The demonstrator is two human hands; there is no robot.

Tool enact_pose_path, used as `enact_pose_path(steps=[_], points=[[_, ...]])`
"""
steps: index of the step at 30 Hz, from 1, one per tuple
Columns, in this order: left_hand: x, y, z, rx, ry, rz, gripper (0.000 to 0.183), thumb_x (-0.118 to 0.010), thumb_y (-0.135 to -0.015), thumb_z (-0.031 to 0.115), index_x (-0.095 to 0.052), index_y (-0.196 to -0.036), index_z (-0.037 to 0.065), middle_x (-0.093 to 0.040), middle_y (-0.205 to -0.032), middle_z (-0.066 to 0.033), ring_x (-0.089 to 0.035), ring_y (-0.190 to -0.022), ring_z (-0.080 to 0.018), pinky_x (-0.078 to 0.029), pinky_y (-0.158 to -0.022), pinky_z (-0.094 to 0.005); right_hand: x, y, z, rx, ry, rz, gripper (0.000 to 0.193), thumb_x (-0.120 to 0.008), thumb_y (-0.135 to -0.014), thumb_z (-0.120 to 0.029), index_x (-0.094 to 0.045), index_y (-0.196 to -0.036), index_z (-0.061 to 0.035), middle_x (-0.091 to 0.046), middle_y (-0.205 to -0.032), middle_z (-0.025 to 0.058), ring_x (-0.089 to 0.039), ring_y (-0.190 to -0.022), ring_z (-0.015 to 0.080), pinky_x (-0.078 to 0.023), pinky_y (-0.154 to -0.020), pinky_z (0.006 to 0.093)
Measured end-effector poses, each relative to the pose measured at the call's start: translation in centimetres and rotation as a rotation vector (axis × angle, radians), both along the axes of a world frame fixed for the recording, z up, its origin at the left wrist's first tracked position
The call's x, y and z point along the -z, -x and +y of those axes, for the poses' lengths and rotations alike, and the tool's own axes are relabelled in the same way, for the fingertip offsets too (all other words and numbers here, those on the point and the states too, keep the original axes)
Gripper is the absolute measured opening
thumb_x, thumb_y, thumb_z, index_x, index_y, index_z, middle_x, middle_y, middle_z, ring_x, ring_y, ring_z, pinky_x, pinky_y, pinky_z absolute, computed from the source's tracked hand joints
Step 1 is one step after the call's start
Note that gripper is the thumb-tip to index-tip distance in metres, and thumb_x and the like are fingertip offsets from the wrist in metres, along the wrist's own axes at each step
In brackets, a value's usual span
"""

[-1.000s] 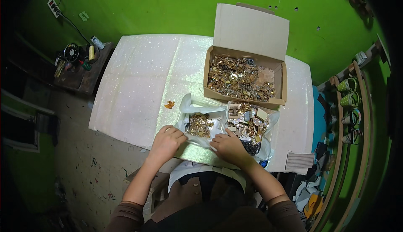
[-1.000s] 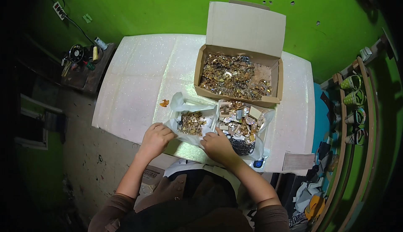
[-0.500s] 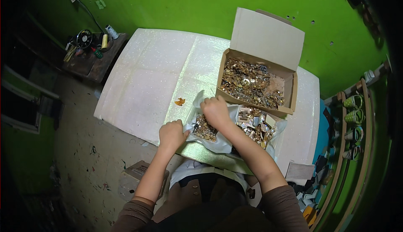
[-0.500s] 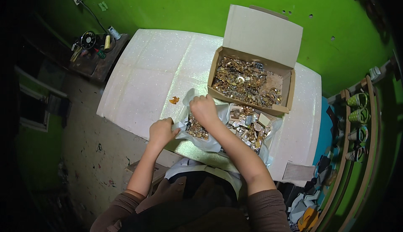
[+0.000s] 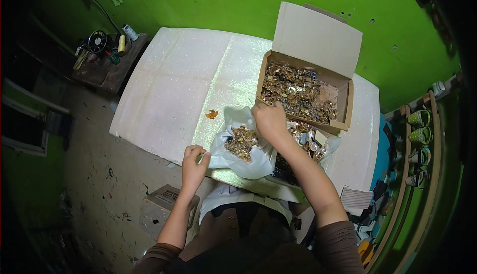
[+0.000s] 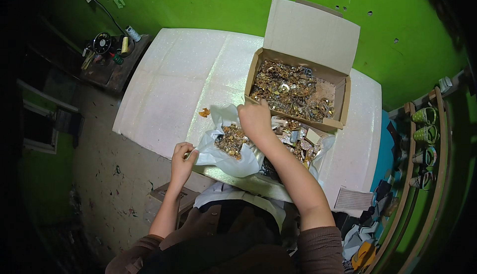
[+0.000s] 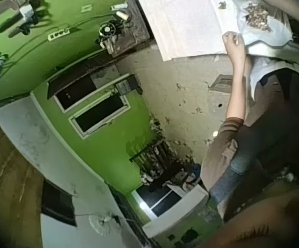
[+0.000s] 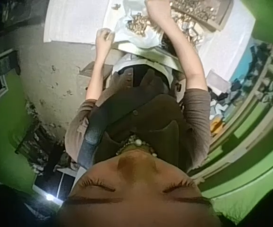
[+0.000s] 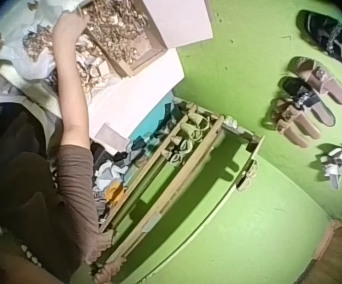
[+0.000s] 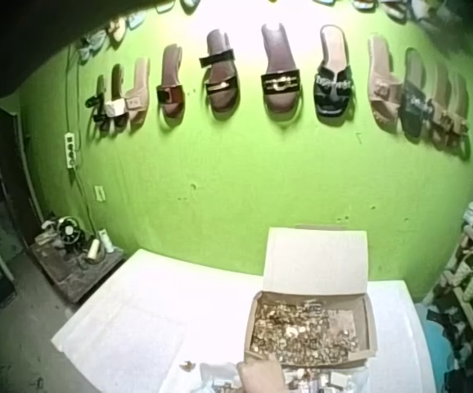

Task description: Sorting small shoe components from a box into plastic bags

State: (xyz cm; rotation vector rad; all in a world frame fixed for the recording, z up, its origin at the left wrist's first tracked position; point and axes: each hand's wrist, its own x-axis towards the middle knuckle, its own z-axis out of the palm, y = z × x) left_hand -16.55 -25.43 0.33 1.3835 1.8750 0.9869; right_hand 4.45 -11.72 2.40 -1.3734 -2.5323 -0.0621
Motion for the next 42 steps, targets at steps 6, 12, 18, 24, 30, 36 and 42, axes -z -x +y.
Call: enact_pose_path(steps=[6,12,18,24,30,36,42], points=[[2.5,1.6,-1.5,-0.154,0.018,-0.129,0.010,-0.058,-0.074,0.007,-0.056,-0.076,-0.003,-0.052,-0.090,-0.0127,-0.052,-0.084,-0.0235,-0.041,-0.077,-0.0283,-2.1,-0.9,1.3,0.102,0.019,-0.161,0.014,-0.052,-0.068,-0.007,-0.063,-0.060,-0.0093,-0.061,-0.064,0.0102,-0.061,-0.058,0.0224,-0.042,-0.069,0.0371],[3.7,2.3,-1.3,-0.113,0.175,-0.072,0.015,-0.057,-0.074,0.013,-0.056,-0.076,-0.002,-0.052,-0.085,-0.0130,-0.052,-0.081,-0.0249,-0.040,-0.076,-0.0310,-3.4,-1.3,2.1,0.215,0.092,-0.281,0.014,-0.052,-0.070,-0.009,-0.064,-0.063,-0.0096,-0.063,-0.066,0.0092,-0.062,-0.061,0.0214,-0.043,-0.067,0.0348],[1.6,0.4,0.0,0.057,0.082,0.371,0.023,-0.053,-0.073,0.017,-0.055,-0.091,0.003,-0.050,-0.094,-0.0139,-0.049,-0.091,-0.0306,-0.038,-0.079,-0.0386,-1.5,-0.1,0.7,0.165,-0.080,-0.261,0.011,-0.053,-0.071,-0.011,-0.061,-0.079,-0.0081,-0.060,-0.080,0.0072,-0.059,-0.076,0.0198,-0.042,-0.066,0.0323],[-1.5,-1.2,3.5,0.267,-0.121,0.520,0.032,-0.060,-0.070,0.016,-0.055,-0.099,0.005,-0.051,-0.097,-0.0117,-0.049,-0.095,-0.0299,-0.037,-0.084,-0.0382,-1.9,-0.3,-2.0,-0.001,-0.506,-0.036,0.020,-0.052,-0.071,-0.013,-0.056,-0.089,-0.0072,-0.056,-0.084,0.0053,-0.054,-0.086,0.0198,-0.040,-0.073,0.0329],[-0.8,-2.3,8.1,0.616,-0.172,0.826,0.027,-0.067,-0.066,0.016,-0.058,-0.090,0.009,-0.054,-0.087,-0.0067,-0.051,-0.088,-0.0243,-0.039,-0.076,-0.0359,0.9,-1.4,-5.4,-0.332,0.167,-0.192,0.015,-0.050,-0.073,-0.012,-0.064,-0.078,-0.0099,-0.060,-0.085,0.0041,-0.054,-0.090,0.0195,-0.039,-0.076,0.0347],[1.4,-3.1,10.2,0.768,-0.283,1.168,0.011,-0.065,-0.064,0.017,-0.061,-0.072,0.010,-0.054,-0.080,-0.0060,-0.050,-0.082,-0.0231,-0.037,-0.075,-0.0340,2.8,-0.6,-5.7,-0.238,0.452,-0.421,0.016,-0.050,-0.074,-0.014,-0.065,-0.079,-0.0104,-0.062,-0.082,0.0038,-0.057,-0.086,0.0180,-0.039,-0.073,0.0346],[0.5,-2.3,10.0,0.709,-0.353,0.968,0.008,-0.059,-0.069,0.016,-0.061,-0.069,0.008,-0.053,-0.080,-0.0060,-0.049,-0.082,-0.0226,-0.036,-0.074,-0.0340,3.0,-2.1,-6.2,-0.241,0.385,-0.344,0.015,-0.050,-0.073,-0.014,-0.064,-0.081,-0.0136,-0.060,-0.082,0.0015,-0.055,-0.088,0.0183,-0.039,-0.078,0.0351]])
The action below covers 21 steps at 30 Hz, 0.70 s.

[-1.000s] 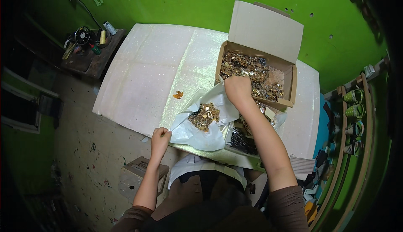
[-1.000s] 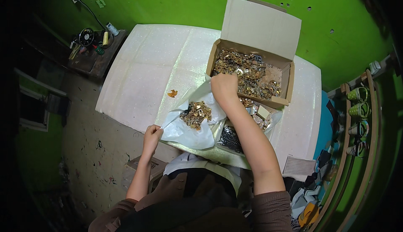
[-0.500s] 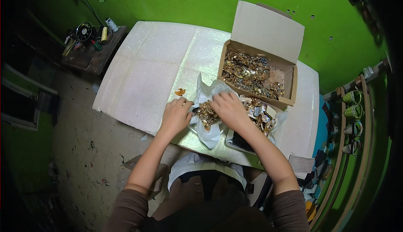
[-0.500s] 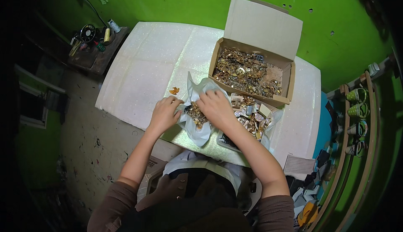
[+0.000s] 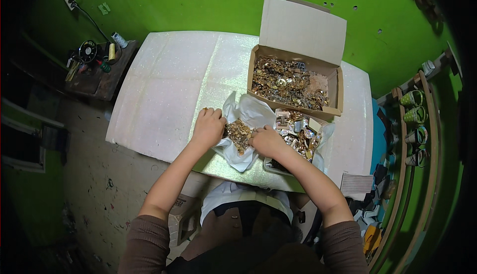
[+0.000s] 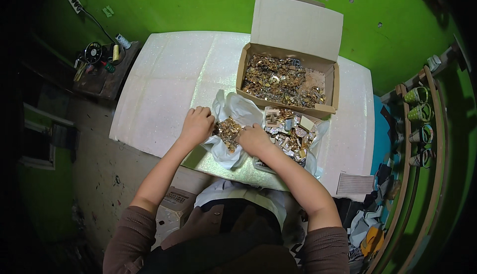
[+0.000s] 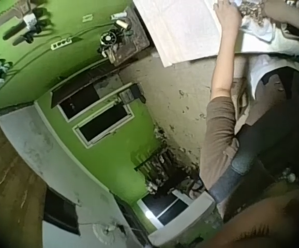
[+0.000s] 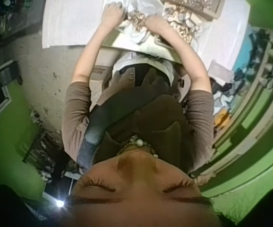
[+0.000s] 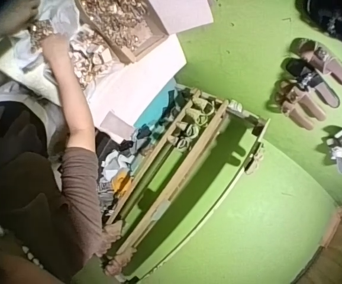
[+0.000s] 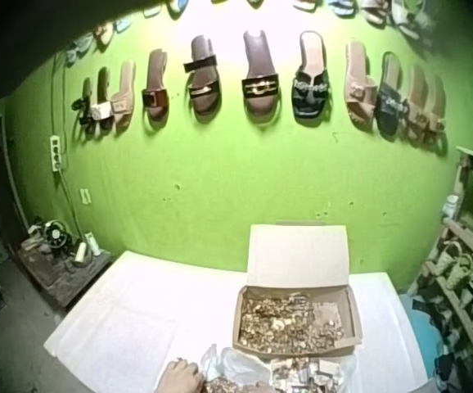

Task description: Sorting small shoe components from a box into plastic bags

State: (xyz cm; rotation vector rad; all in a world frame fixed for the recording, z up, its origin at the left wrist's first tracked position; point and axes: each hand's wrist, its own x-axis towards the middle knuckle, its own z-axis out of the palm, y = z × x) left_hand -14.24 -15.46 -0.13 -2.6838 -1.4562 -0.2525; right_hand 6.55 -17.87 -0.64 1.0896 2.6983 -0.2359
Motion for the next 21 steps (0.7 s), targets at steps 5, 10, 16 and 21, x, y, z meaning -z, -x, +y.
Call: enact_pose_path(steps=[5,10,16,21], points=[[-1.8,1.6,-0.8,-0.136,0.126,-0.211,0.011,-0.060,-0.069,0.017,-0.060,-0.070,0.006,-0.053,-0.088,-0.0064,-0.049,-0.085,-0.0231,-0.037,-0.074,-0.0351,-2.6,-1.7,-1.3,-0.034,-0.119,0.074,0.015,-0.049,-0.075,-0.011,-0.063,-0.078,-0.0121,-0.060,-0.082,0.0024,-0.055,-0.088,0.0174,-0.038,-0.078,0.0341],[-1.3,3.0,-0.4,-0.277,0.291,-0.186,0.015,-0.059,-0.070,0.019,-0.059,-0.074,0.005,-0.053,-0.092,-0.0094,-0.049,-0.089,-0.0255,-0.038,-0.076,-0.0368,-3.3,-2.7,-1.4,-0.016,-0.009,0.198,0.013,-0.048,-0.074,-0.010,-0.061,-0.076,-0.0107,-0.058,-0.082,0.0014,-0.054,-0.087,0.0185,-0.038,-0.080,0.0334],[-1.2,3.2,0.0,-0.231,0.303,-0.148,0.018,-0.061,-0.070,0.021,-0.058,-0.078,0.004,-0.052,-0.096,-0.0100,-0.049,-0.090,-0.0258,-0.038,-0.078,-0.0380,-4.0,-2.4,-1.7,-0.003,0.033,0.217,0.014,-0.047,-0.073,-0.008,-0.061,-0.076,-0.0101,-0.059,-0.083,0.0024,-0.053,-0.088,0.0203,-0.037,-0.085,0.0355],[-1.3,1.9,-1.0,-0.107,0.259,-0.067,0.049,-0.069,-0.063,0.030,-0.051,-0.103,0.008,-0.044,-0.116,-0.0112,-0.042,-0.106,-0.0284,-0.034,-0.087,-0.0418,-2.1,-1.2,-2.8,0.026,-0.051,0.139,0.012,-0.053,-0.074,-0.018,-0.061,-0.073,-0.0096,-0.059,-0.078,0.0026,-0.053,-0.085,0.0218,-0.034,-0.090,0.0400]])
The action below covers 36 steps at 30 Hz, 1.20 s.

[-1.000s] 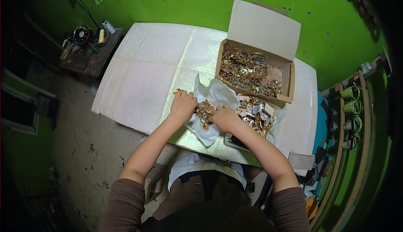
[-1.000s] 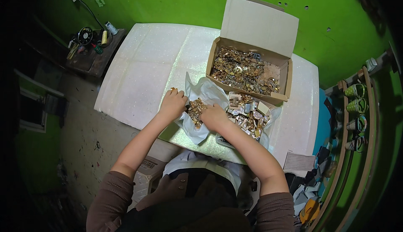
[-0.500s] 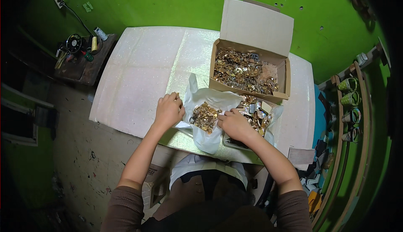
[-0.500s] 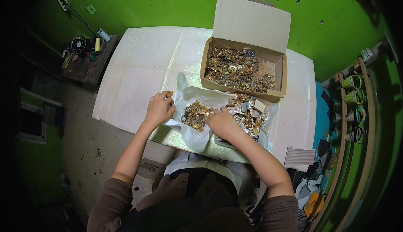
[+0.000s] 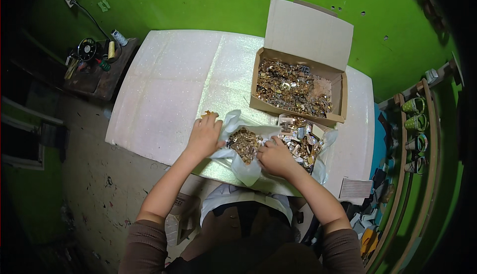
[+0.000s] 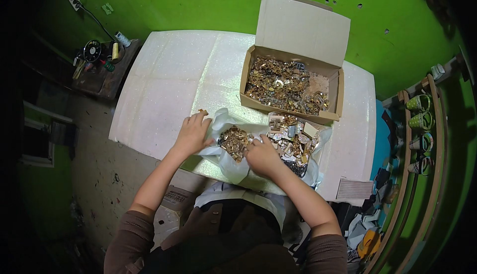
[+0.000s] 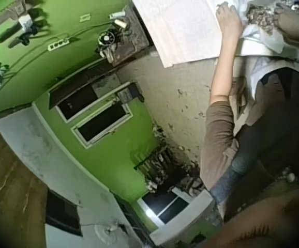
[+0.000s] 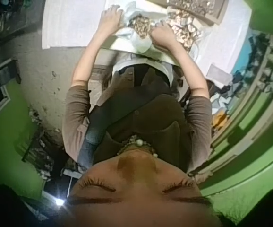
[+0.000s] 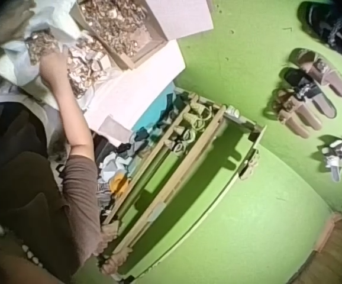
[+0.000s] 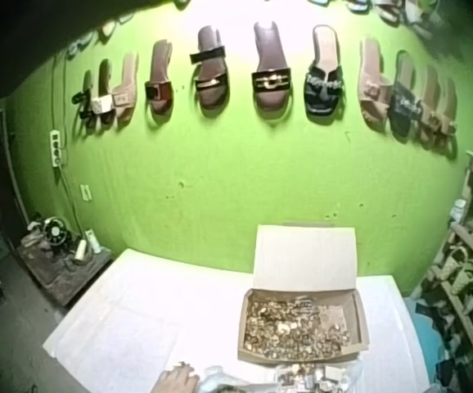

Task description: Sorting small shoe components from a box into plastic bags

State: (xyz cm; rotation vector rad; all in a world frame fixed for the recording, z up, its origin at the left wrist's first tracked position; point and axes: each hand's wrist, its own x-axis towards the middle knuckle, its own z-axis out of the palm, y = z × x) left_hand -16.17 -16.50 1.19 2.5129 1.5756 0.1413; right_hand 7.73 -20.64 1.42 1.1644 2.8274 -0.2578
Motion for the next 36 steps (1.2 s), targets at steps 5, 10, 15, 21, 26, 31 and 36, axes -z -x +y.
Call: enact_pose_path(steps=[5,10,15,21,26,31,36], points=[[-2.8,-1.1,-1.8,0.244,-0.018,0.107,0.101,-0.074,-0.054,0.044,-0.022,-0.135,0.012,-0.021,-0.139,-0.0141,-0.021,-0.127,-0.0315,-0.014,-0.102,-0.0533,1.3,1.7,-1.4,0.098,-0.063,0.138,0.022,-0.058,-0.074,-0.031,-0.061,-0.071,-0.0089,-0.056,-0.075,0.0047,-0.052,-0.081,0.0217,-0.036,-0.086,0.0380],[-3.2,-1.8,-2.3,0.221,0.051,0.091,0.097,-0.074,-0.056,0.037,-0.023,-0.135,0.013,-0.021,-0.138,-0.0154,-0.019,-0.128,-0.0335,-0.013,-0.102,-0.0548,0.6,1.7,-2.7,0.123,-0.013,0.117,0.019,-0.057,-0.073,-0.022,-0.058,-0.087,-0.0088,-0.055,-0.083,0.0061,-0.052,-0.086,0.0225,-0.037,-0.084,0.0419],[-6.3,-4.4,-2.4,0.140,-0.059,-0.155,0.068,-0.060,-0.063,0.003,-0.036,-0.127,0.009,-0.035,-0.126,-0.0181,-0.032,-0.117,-0.0359,-0.023,-0.098,-0.0495,-1.1,-3.3,-3.1,0.478,-0.175,0.466,0.024,-0.060,-0.069,-0.013,-0.055,-0.092,-0.0066,-0.053,-0.089,0.0097,-0.051,-0.090,0.0270,-0.039,-0.082,0.0411],[-4.4,-12.3,-4.9,0.235,0.018,-0.354,0.031,-0.054,-0.068,0.007,-0.057,-0.099,0.008,-0.051,-0.082,-0.0061,-0.049,-0.082,-0.0217,-0.037,-0.077,-0.0363,-1.7,-9.8,-4.9,0.906,-0.416,0.236,0.039,-0.061,-0.071,-0.013,-0.049,-0.107,-0.0045,-0.050,-0.093,0.0140,-0.049,-0.088,0.0301,-0.039,-0.076,0.0381],[0.1,-14.3,-5.4,0.361,-0.131,-0.015,0.020,-0.056,-0.066,0.014,-0.058,-0.086,0.008,-0.050,-0.083,-0.0060,-0.049,-0.080,-0.0215,-0.038,-0.070,-0.0310,0.4,-12.9,-6.7,1.071,-0.224,0.060,0.035,-0.057,-0.076,-0.013,-0.048,-0.109,-0.0052,-0.054,-0.086,0.0116,-0.053,-0.080,0.0278,-0.040,-0.069,0.0367],[-0.1,-13.7,-6.0,0.281,0.026,-0.151,0.007,-0.053,-0.066,0.007,-0.053,-0.073,0.005,-0.051,-0.079,-0.0081,-0.052,-0.079,-0.0226,-0.043,-0.073,-0.0325,1.6,-15.7,-7.7,0.961,-0.300,0.231,0.021,-0.053,-0.078,-0.010,-0.054,-0.099,-0.0079,-0.054,-0.073,0.0067,-0.055,-0.065,0.0241,-0.041,-0.059,0.0347],[-1.0,-14.0,-6.5,0.208,0.070,-0.174,0.013,-0.052,-0.066,0.004,-0.054,-0.078,0.002,-0.051,-0.081,-0.0096,-0.052,-0.081,-0.0246,-0.043,-0.073,-0.0332,1.0,-17.1,-7.4,0.964,-0.201,0.350,0.023,-0.053,-0.078,-0.009,-0.053,-0.101,-0.0083,-0.055,-0.075,0.0087,-0.056,-0.068,0.0271,-0.043,-0.061,0.0370]])
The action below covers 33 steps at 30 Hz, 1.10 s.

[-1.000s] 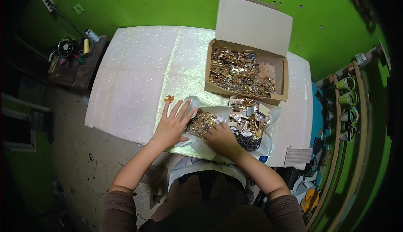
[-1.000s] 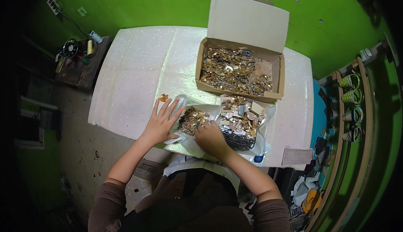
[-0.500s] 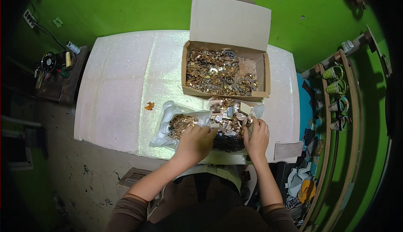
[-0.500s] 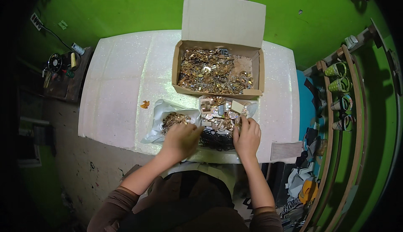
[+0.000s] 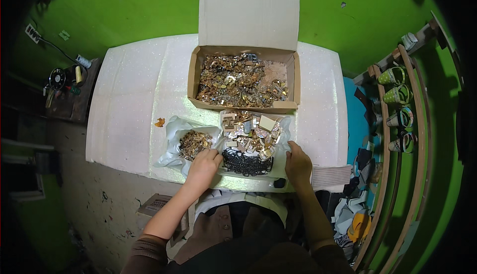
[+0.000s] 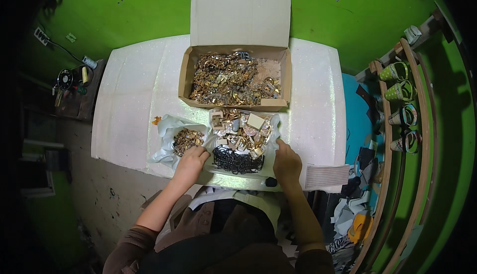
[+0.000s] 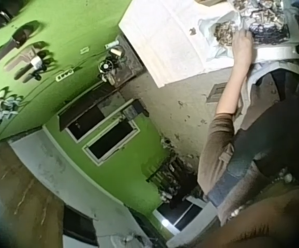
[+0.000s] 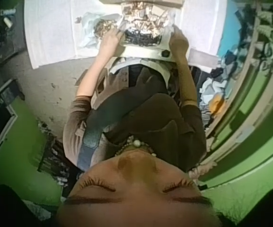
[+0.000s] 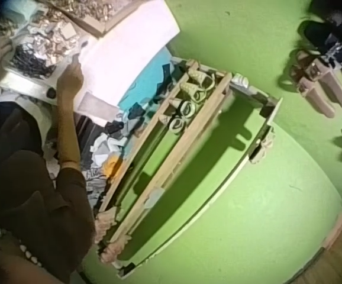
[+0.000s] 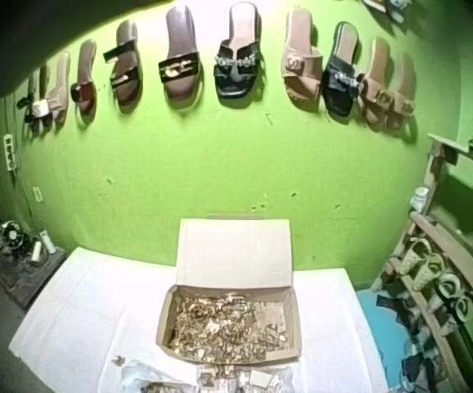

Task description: Sorting small shoe components from a box into plastic bags

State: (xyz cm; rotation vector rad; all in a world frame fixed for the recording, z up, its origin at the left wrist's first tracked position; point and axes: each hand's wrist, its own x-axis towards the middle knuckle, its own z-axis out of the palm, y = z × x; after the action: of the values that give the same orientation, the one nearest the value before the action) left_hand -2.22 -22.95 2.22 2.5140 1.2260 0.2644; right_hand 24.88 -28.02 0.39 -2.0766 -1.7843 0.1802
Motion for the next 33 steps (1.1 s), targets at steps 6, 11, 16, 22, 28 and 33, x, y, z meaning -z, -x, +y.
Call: enact_pose_path(steps=[6,11,16,22,28,33], points=[[-1.1,-0.7,-0.4,-0.098,0.029,0.008,0.030,-0.052,-0.062,-0.001,-0.057,-0.091,0.004,-0.053,-0.089,-0.0088,-0.051,-0.082,-0.0258,-0.042,-0.075,-0.0342,-0.6,-0.7,0.1,-0.095,0.079,0.101,0.025,-0.053,-0.078,-0.007,-0.050,-0.102,-0.0053,-0.058,-0.089,0.0130,-0.056,-0.076,0.0312,-0.044,-0.069,0.0394],[-0.9,-1.3,-1.0,-0.156,0.000,0.227,0.027,-0.058,-0.068,0.009,-0.059,-0.095,0.008,-0.054,-0.097,-0.0072,-0.049,-0.094,-0.0271,-0.035,-0.087,-0.0440,-3.0,-0.1,0.5,-0.171,0.155,-0.018,0.030,-0.055,-0.075,-0.007,-0.049,-0.104,-0.0058,-0.054,-0.087,0.0124,-0.052,-0.083,0.0297,-0.042,-0.074,0.0384],[-1.5,-3.3,-1.1,-0.161,-0.132,0.271,0.031,-0.061,-0.070,0.021,-0.059,-0.100,0.012,-0.048,-0.112,-0.0107,-0.038,-0.113,-0.0295,-0.022,-0.098,-0.0529,-2.7,0.5,0.7,-0.426,-0.036,0.028,0.027,-0.058,-0.071,-0.007,-0.056,-0.098,-0.0059,-0.053,-0.087,0.0072,-0.051,-0.084,0.0232,-0.041,-0.074,0.0360],[-3.3,-5.6,1.2,-0.110,-0.145,0.126,0.041,-0.060,-0.074,0.024,-0.051,-0.113,0.012,-0.042,-0.120,-0.0148,-0.035,-0.117,-0.0316,-0.020,-0.100,-0.0511,-3.7,1.4,3.7,-0.348,-0.283,0.146,0.030,-0.059,-0.069,-0.007,-0.057,-0.099,-0.0057,-0.055,-0.093,0.0098,-0.055,-0.082,0.0260,-0.045,-0.070,0.0354],[-4.8,-5.2,5.5,-0.097,0.020,-0.090,0.051,-0.057,-0.077,0.023,-0.040,-0.123,0.009,-0.037,-0.124,-0.0197,-0.040,-0.113,-0.0351,-0.033,-0.095,-0.0430,-5.7,0.0,8.1,-0.207,-0.273,0.486,0.052,-0.058,-0.074,-0.013,-0.041,-0.120,0.0008,-0.050,-0.110,0.0189,-0.052,-0.099,0.0295,-0.042,-0.085,0.0377],[-7.2,-3.9,9.3,-0.217,0.112,-0.180,0.046,-0.055,-0.079,0.021,-0.041,-0.121,0.008,-0.039,-0.123,-0.0184,-0.046,-0.107,-0.0363,-0.041,-0.088,-0.0393,-7.7,-2.1,12.6,-0.089,-0.170,0.581,0.045,-0.055,-0.077,-0.012,-0.042,-0.119,-0.0005,-0.050,-0.110,0.0192,-0.051,-0.099,0.0301,-0.041,-0.084,0.0359]])
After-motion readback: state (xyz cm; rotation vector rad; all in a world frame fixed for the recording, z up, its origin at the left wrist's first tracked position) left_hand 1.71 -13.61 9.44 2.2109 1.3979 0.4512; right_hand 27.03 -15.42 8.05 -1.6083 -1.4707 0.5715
